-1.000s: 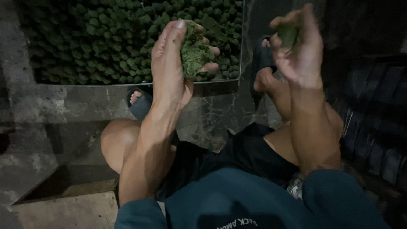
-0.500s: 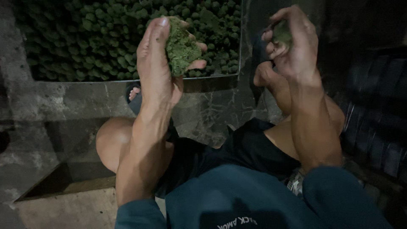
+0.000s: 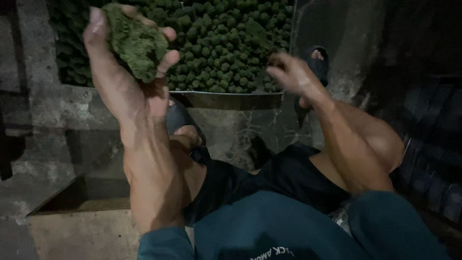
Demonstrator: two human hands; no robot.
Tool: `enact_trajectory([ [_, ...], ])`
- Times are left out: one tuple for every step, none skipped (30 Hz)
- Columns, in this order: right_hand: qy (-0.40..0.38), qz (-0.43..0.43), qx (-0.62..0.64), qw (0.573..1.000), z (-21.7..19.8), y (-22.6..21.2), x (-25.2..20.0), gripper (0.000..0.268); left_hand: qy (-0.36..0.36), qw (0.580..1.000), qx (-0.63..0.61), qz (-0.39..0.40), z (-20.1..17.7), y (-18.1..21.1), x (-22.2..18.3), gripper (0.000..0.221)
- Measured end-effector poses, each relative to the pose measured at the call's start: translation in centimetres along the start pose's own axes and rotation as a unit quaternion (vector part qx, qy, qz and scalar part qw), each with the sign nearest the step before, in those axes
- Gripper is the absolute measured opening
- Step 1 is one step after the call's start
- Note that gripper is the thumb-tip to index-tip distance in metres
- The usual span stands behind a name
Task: The person holds a clump of green baked goods in their hands, turning it over and picking apart small pieces before returning it to a tray filled with many similar items.
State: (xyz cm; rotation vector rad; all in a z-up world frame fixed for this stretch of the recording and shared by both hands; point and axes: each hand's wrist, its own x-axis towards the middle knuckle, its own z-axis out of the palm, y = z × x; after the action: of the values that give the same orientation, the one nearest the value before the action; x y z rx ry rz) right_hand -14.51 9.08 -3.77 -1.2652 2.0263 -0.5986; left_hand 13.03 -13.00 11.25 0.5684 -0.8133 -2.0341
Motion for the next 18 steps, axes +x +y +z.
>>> enact_trajectory([
  [-0.001, -0.002, 0.001, 1.0, -0.5, -1.0, 0.0, 0.042, 0.005, 1.0, 0.007, 0.002, 0.0, 0.0, 0.0, 0.045],
  [0.053, 0.026, 0.083, 0.995, -1.4, -2.1, -0.1, 0.042, 0.01, 1.0, 0.014, 0.004, 0.0, -0.1, -0.1, 0.045],
  [0.105, 0.054, 0.164, 0.979, -2.0, -3.3, -0.3, 0.041, 0.019, 0.999, 0.015, -0.022, 0.3, -0.8, -0.1, 0.043],
  [0.103, 0.05, 0.165, 0.98, -2.7, -4.5, -0.7, 0.041, 0.027, 0.998, 0.016, -0.048, 0.6, -1.7, 0.0, 0.04],
  [0.107, -0.019, 0.193, 0.975, -3.8, -5.5, -1.1, 0.04, 0.016, 0.997, 0.009, -0.072, 1.0, -2.9, -0.1, 0.042],
  [0.109, -0.088, 0.221, 0.965, -4.3, -6.7, -1.4, 0.038, 0.004, 0.995, 0.002, -0.095, 1.4, -4.6, -0.3, 0.044],
  [0.108, -0.092, 0.222, 0.965, -4.6, -8.0, -2.0, 0.038, 0.011, 0.992, 0.025, -0.122, 2.0, -6.6, -0.6, 0.041],
  [0.098, -0.005, 0.186, 0.978, -5.2, -9.2, -3.1, 0.042, 0.019, 0.988, 0.046, -0.147, 2.6, -8.8, -1.0, 0.038],
  [0.085, 0.082, 0.148, 0.982, -5.7, -10.5, -4.1, 0.047, 0.024, 0.984, 0.03, -0.176, 3.2, -11.0, -1.5, 0.037],
  [0.082, 0.075, 0.147, 0.983, -5.9, -11.6, -4.7, 0.047, 0.03, 0.978, 0.013, -0.204, 3.7, -13.2, -1.9, 0.036],
  [0.114, -0.094, 0.045, 0.988, -5.8, -12.5, -5.1, 0.057, 0.013, 0.982, 0.055, -0.18, 4.3, -15.2, -2.4, 0.04],
  [0.141, -0.259, -0.058, 0.954, -5.5, -13.2, -5.4, 0.068, -0.004, 0.983, 0.097, -0.157, 4.4, -16.9, -2.8, 0.046],
  [0.14, -0.266, -0.057, 0.952, -5.2, -13.4, -5.4, 0.068, -0.001, 0.984, 0.098, -0.15, 4.1, -18.0, -2.9, 0.046],
  [0.134, -0.239, -0.112, 0.955, -4.8, -13.4, -5.4, 0.068, 0.038, 0.973, 0.057, -0.22, 4.0, -19.0, -3.0, 0.04],
  [0.128, -0.212, -0.166, 0.955, -4.6, -13.2, -5.5, 0.068, 0.077, 0.954, 0.016, -0.288, 3.8, -19.6, -3.0, 0.038],
  [0.128, -0.209, -0.166, 0.955, -4.4, -12.9, -5.8, 0.068, 0.076, 0.954, 0.016, -0.29, 3.8, -19.9, -3.1, 0.038],
  [0.14, -0.196, -0.185, 0.953, -4.1, -12.6, -6.0, 0.064, 0.035, 0.958, 0.068, -0.277, 3.9, -20.0, -3.2, 0.042],
  [0.152, -0.18, -0.204, 0.95, -3.7, -12.4, -6.3, 0.061, -0.008, 0.957, 0.12, -0.263, 4.2, -20.0, -3.3, 0.053],
])
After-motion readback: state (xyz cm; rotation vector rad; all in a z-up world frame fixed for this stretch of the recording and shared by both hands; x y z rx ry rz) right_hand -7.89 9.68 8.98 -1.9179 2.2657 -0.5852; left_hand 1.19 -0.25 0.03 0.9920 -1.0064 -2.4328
